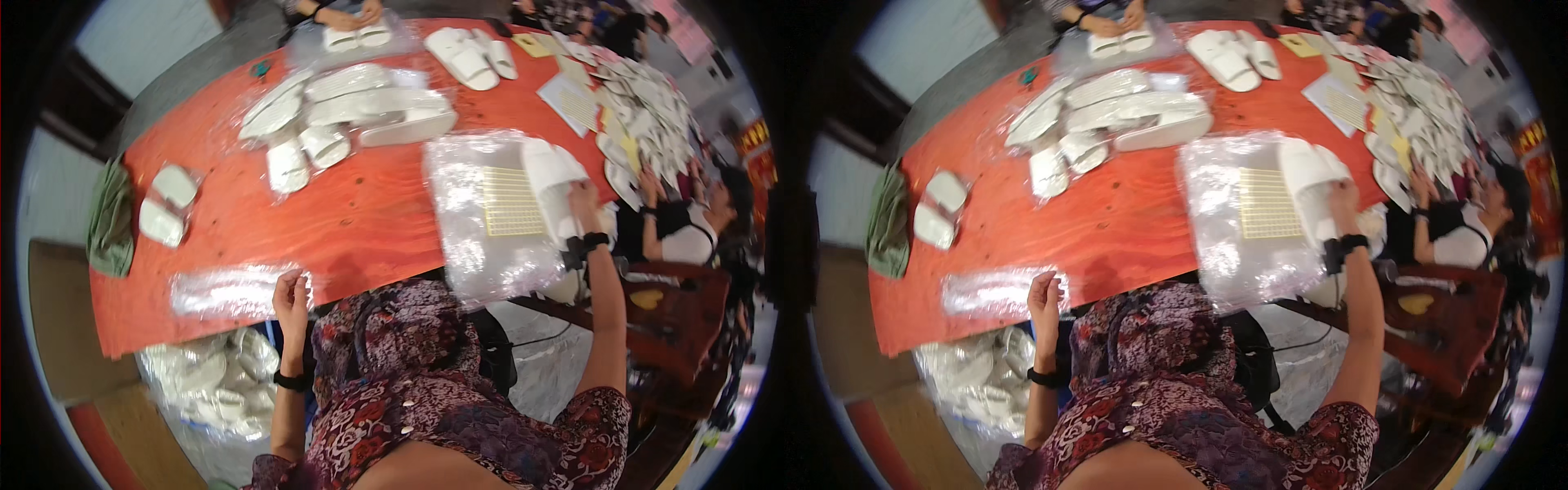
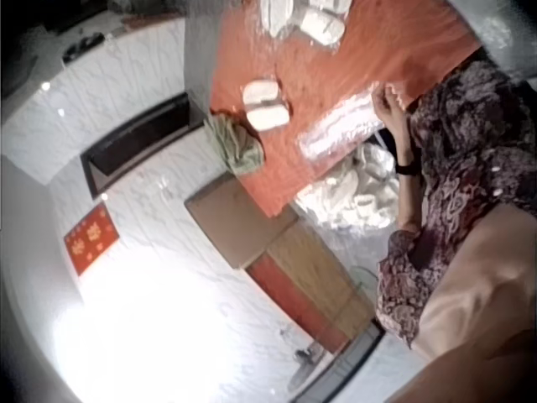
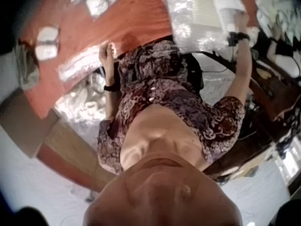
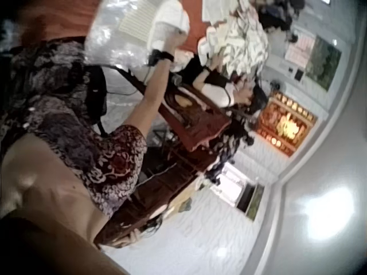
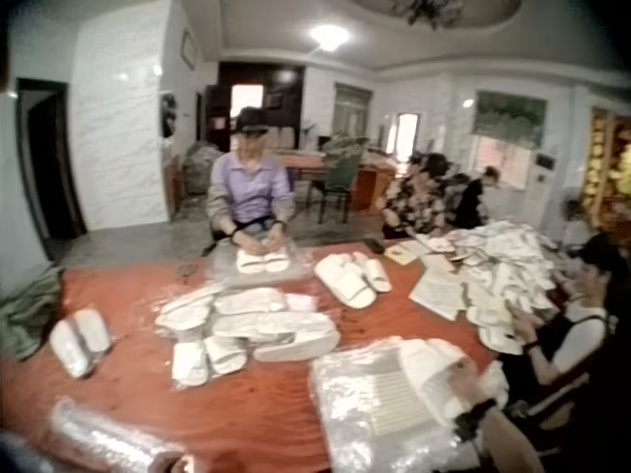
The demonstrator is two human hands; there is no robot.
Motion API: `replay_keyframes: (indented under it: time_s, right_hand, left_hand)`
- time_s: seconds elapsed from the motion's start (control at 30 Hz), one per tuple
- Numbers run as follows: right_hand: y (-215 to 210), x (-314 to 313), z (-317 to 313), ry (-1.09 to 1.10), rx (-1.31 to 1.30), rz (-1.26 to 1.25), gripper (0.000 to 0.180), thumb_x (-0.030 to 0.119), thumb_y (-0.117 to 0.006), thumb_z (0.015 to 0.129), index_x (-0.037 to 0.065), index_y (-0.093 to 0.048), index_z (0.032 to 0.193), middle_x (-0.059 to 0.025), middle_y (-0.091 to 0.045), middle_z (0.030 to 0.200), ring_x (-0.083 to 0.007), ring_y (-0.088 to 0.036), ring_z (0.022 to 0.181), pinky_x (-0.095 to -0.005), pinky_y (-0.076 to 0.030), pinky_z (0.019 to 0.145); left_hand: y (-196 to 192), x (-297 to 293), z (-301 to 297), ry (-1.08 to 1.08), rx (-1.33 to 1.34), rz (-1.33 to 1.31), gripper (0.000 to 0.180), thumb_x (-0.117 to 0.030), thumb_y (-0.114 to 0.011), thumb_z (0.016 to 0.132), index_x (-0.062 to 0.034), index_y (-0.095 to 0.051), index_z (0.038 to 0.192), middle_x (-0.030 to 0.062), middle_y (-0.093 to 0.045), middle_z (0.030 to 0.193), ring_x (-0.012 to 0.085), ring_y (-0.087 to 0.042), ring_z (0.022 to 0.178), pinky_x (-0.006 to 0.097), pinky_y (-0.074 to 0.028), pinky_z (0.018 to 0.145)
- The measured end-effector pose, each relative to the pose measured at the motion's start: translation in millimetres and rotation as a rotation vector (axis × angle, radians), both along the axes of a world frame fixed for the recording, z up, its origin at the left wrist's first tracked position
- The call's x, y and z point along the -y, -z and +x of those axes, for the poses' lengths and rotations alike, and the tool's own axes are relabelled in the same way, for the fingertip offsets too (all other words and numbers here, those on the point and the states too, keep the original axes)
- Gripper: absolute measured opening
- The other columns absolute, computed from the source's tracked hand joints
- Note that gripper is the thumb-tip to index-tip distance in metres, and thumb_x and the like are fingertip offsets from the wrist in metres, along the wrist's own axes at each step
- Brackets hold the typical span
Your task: Pack a pair of white sandals into a plastic bag.
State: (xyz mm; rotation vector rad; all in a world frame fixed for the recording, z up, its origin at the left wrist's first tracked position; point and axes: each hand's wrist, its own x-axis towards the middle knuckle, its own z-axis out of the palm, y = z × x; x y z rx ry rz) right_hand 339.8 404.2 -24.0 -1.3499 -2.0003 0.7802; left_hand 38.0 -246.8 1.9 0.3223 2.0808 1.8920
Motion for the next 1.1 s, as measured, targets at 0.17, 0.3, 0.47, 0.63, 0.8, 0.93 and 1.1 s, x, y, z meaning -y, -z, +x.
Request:
replay_keyframes:
  time_s: [0.17,0.3,0.47,0.63,0.8,0.93,1.1]
  right_hand:
    - [55.3,-43.9,-15.0,0.01,-0.06,-0.195,0.017,0.014,-0.059,0.081,0.005,-0.049,0.07,-0.0031,-0.053,0.057,-0.0119,-0.049,0.045,-0.0293,-0.038,0.039]
    - [75.8,-87.7,-22.9,0.166,0.024,-0.187,0.018,0.016,-0.058,0.082,0.0,-0.054,0.075,-0.0095,-0.061,0.065,-0.0167,-0.055,0.05,-0.0322,-0.043,0.046]
    - [72.5,-62.1,-73.7,-0.046,0.609,0.383,0.037,0.02,-0.058,0.084,-0.008,-0.06,0.107,-0.0234,-0.065,0.101,-0.0368,-0.063,0.092,-0.0422,-0.048,0.084]
    - [47.0,18.1,-87.2,-0.299,-0.087,0.131,0.027,0.006,-0.056,0.086,-0.001,-0.062,0.112,-0.0123,-0.065,0.102,-0.0203,-0.061,0.095,-0.0306,-0.047,0.084]
    - [-13.6,243.8,-156.2,-0.703,-0.069,-0.088,0.027,0.002,-0.058,0.086,0.005,-0.063,0.113,-0.0066,-0.065,0.101,-0.0151,-0.06,0.094,-0.0266,-0.047,0.082]
    - [-63.3,375.2,-196.9,-0.962,0.047,-0.209,0.033,0.018,-0.063,0.085,0.003,-0.057,0.115,-0.017,-0.056,0.112,-0.0334,-0.056,0.106,-0.0379,-0.046,0.089]
    - [-75.6,435.2,-271.0,-1.169,0.116,-0.014,0.043,0.017,-0.062,0.084,0.0,-0.051,0.122,-0.0194,-0.048,0.126,-0.0378,-0.049,0.116,-0.0439,-0.043,0.094]
  left_hand:
    - [-2.8,55.3,4.7,-0.217,-0.002,-0.174,0.017,-0.011,-0.057,0.092,-0.0008,-0.061,0.106,0.0036,-0.062,0.09,0.009,-0.057,0.077,0.024,-0.05,0.068]
    - [-1.1,74.8,5.4,-0.321,-0.018,-0.186,0.018,-0.011,-0.058,0.091,-0.0007,-0.061,0.106,0.0035,-0.062,0.089,0.0092,-0.057,0.076,0.024,-0.049,0.067]
    - [11.9,108.0,6.6,-0.405,-0.071,-0.227,0.022,-0.011,-0.059,0.089,-0.0009,-0.062,0.108,0.0042,-0.063,0.09,0.0113,-0.056,0.076,0.025,-0.047,0.067]
    - [27.6,99.4,-12.5,-0.366,-0.209,-0.58,0.035,-0.012,-0.062,0.083,-0.0024,-0.059,0.116,0.0163,-0.059,0.108,0.0251,-0.055,0.094,0.034,-0.047,0.079]
    - [70.9,108.7,-15.4,-0.323,-0.292,-0.737,0.061,-0.022,-0.066,0.08,-0.0073,-0.046,0.135,0.0355,-0.034,0.135,0.0468,-0.035,0.126,0.051,-0.031,0.103]
    - [87.2,79.7,-20.7,-0.212,-0.333,-0.773,0.069,-0.024,-0.067,0.078,-0.0085,-0.041,0.139,0.0417,-0.026,0.138,0.0524,-0.028,0.128,0.055,-0.028,0.105]
    - [78.5,53.1,-26.5,-0.2,-0.29,-0.727,0.071,-0.023,-0.068,0.076,-0.0081,-0.042,0.139,0.0416,-0.023,0.139,0.0542,-0.024,0.128,0.057,-0.024,0.106]
